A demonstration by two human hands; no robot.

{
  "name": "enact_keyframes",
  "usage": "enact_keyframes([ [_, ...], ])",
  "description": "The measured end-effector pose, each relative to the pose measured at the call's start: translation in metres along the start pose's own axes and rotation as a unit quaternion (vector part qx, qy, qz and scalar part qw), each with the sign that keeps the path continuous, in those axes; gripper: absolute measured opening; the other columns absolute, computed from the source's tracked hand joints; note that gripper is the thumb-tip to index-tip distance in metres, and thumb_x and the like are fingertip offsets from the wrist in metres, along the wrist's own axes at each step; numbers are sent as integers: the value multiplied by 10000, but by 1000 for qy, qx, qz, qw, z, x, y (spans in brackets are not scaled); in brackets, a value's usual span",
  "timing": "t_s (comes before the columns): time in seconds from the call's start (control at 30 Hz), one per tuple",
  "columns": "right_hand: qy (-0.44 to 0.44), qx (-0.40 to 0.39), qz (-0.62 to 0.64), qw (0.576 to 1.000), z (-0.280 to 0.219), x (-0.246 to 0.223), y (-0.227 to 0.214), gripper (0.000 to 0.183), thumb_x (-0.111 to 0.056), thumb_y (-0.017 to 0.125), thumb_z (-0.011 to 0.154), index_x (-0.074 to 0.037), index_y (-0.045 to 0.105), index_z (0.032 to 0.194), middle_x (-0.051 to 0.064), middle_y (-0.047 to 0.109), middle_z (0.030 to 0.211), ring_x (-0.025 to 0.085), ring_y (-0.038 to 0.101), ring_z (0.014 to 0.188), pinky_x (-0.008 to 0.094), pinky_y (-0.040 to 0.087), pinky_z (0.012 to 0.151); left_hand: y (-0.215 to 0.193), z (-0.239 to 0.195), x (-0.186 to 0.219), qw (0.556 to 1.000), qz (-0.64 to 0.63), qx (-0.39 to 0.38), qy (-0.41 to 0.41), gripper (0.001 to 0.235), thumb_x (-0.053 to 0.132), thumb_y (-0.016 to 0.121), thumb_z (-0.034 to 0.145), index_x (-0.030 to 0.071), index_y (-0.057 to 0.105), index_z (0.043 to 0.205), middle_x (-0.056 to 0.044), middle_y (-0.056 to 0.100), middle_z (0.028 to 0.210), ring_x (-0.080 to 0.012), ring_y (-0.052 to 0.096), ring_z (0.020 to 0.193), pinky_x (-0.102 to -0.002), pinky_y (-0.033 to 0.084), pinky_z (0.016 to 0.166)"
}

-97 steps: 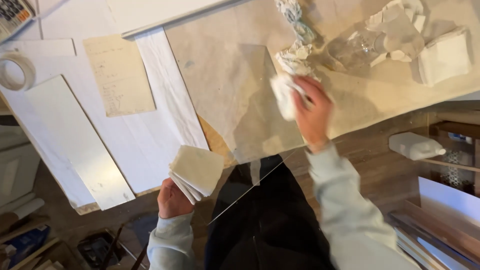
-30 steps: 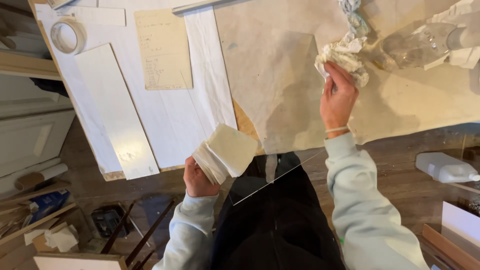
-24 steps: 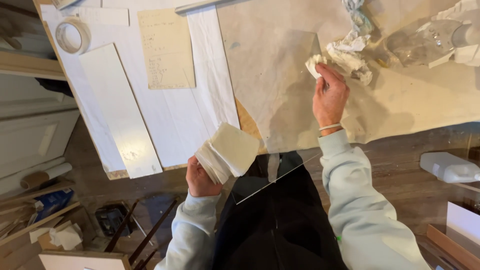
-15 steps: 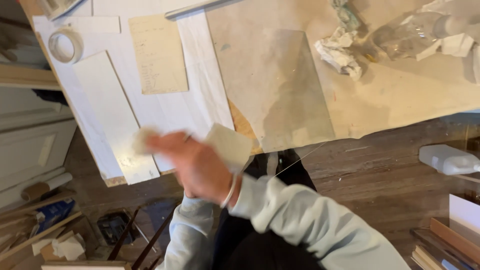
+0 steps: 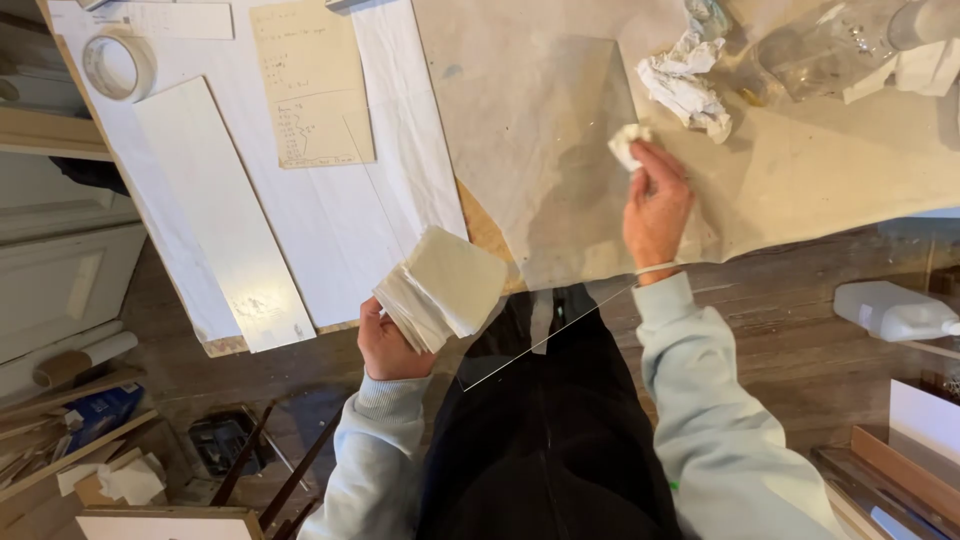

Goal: Cleaning a pane of glass using a spray bottle and paper towels.

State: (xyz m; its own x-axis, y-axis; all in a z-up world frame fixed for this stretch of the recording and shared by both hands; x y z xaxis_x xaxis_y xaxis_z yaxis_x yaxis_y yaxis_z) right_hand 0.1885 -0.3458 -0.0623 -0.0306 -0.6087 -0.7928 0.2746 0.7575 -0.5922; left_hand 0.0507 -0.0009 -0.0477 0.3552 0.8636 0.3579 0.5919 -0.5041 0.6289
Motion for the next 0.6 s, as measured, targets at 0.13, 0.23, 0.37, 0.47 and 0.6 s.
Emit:
enact_keyframes([
  [0.13, -12, -61, 120, 991, -22, -117, 25, 444, 111, 573, 930, -68, 692, 1319, 132, 706, 1301, 276, 677, 1157, 368, 548, 982, -9, 1, -3, 1000, -20, -7, -5, 590, 409, 383, 1026, -8, 565, 1403, -179, 615, 1380, -366, 592, 1274, -514, 480, 1071],
  [0.23, -85, -153, 200, 964, -55, -230, 47, 450, 50, 598, 923, -68, 644, 1355, 127, 674, 1334, 297, 665, 1187, 381, 536, 1020, -45, 8, -6, 1000, -19, 18, 3, 545, 414, 398, 1055, 23, 576, 1389, -161, 627, 1355, -349, 598, 1256, -509, 496, 1038],
  [0.37, -202, -237, 224, 923, -85, -294, 49, 448, -2, 589, 963, -67, 637, 1404, 70, 673, 1392, 231, 677, 1185, 414, 518, 1106, -18, 10, 1, 999, -23, 34, -5, 556, 455, 402, 1034, 55, 599, 1367, -130, 648, 1333, -336, 607, 1237, -497, 508, 1019],
  [0.47, -100, -139, 203, 964, -34, -204, -7, 371, 4, 572, 1018, -37, 631, 1381, 129, 649, 1384, 258, 634, 1279, 403, 523, 1096, -10, -1, -2, 999, -27, 44, -9, 594, 483, 398, 1008, 55, 612, 1360, -124, 658, 1325, -341, 612, 1224, -494, 512, 1014],
  [0.6, 47, 2, 74, 996, -12, 7, -13, 332, 41, 585, 997, -15, 711, 1298, 117, 737, 1220, 233, 713, 1063, 337, 569, 946, -3, 0, 0, 1000, -6, 22, 7, 585, 450, 406, 1045, 22, 592, 1399, -142, 631, 1361, -356, 589, 1274, -503, 478, 1071],
])
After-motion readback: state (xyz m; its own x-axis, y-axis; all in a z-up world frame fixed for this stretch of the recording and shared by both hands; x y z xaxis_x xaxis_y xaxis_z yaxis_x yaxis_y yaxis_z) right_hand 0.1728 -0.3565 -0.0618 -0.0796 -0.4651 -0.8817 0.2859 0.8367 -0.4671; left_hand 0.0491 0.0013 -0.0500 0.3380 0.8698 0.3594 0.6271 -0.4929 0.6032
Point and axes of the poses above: each hand's wrist, its own z-axis towards the middle knuckle, its own y-axis out of the palm, x = y × z, the point moved 7 cm from there along z, towards the middle knuckle
